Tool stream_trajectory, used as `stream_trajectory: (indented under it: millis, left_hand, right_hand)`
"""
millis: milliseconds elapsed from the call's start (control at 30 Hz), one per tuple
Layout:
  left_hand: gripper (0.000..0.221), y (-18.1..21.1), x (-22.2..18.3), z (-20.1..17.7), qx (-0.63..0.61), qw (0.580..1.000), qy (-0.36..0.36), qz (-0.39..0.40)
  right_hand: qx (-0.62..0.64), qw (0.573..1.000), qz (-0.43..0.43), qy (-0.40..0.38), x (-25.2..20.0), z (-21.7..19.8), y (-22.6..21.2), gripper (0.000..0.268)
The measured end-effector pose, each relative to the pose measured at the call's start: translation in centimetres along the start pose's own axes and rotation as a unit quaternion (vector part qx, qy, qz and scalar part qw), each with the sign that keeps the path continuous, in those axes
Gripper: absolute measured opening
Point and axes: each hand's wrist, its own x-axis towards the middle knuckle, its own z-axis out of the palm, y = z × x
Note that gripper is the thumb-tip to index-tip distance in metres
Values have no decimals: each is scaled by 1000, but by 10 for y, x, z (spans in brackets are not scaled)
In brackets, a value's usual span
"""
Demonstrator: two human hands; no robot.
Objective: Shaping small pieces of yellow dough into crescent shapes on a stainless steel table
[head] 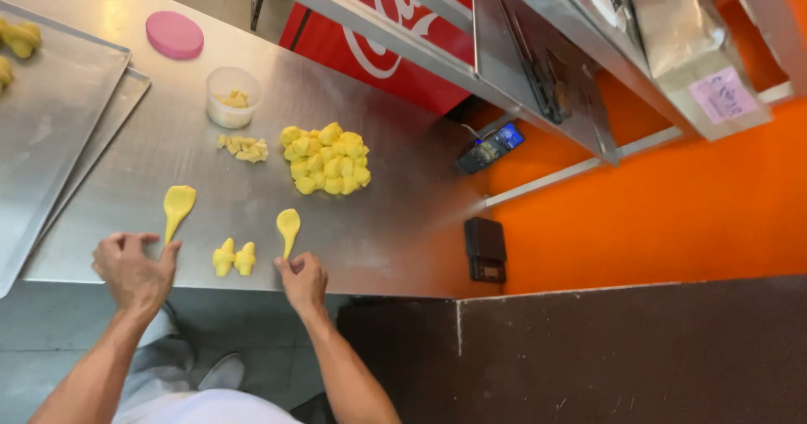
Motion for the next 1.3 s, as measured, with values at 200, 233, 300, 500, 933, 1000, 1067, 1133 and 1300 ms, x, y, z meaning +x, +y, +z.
stream_trajectory:
  millis: [200, 233, 300, 500, 933, 1000, 1067, 1133, 1300]
  left_hand:
    - [14, 9, 4, 12, 78, 994, 36, -61]
    - [14, 12, 8, 8, 36, 997, 2, -71]
    - [14, 14, 9, -2, -4, 996, -38, -75]
    - [22, 10, -14, -24, -12, 993, -106, -43]
    - [66, 8, -38, -58, 462, 824, -220, 244]
    - [61, 2, -36, -54, 474, 788, -279, 279]
    - [45, -8, -31, -42, 421, 812, -252, 317]
    - [45, -24, -32, -23, 400, 805, -286, 332]
    - [53, -50, -10, -9, 281, 775, -452, 341]
  right_hand:
    - [-161, 980, 53, -107, 16, -11, -26, 28]
    - [-173, 966, 94, -169, 21, -20, -41, 26]
    - [-179, 947, 141, -228, 23, -31, -53, 31]
    - [-207, 912, 116, -334, 26, -33, -44, 26]
    - [-47, 986, -99, -129, 2, -15, -54, 17]
    - [-2, 981, -163, -108, 10, 5, -80, 14]
    - [-11, 921, -332, -201, 29, 28, -112, 30]
    - [-84, 903, -363, -212, 46, 71, -102, 34]
    - [-196, 869, -382, -245, 64, 118, -87, 48]
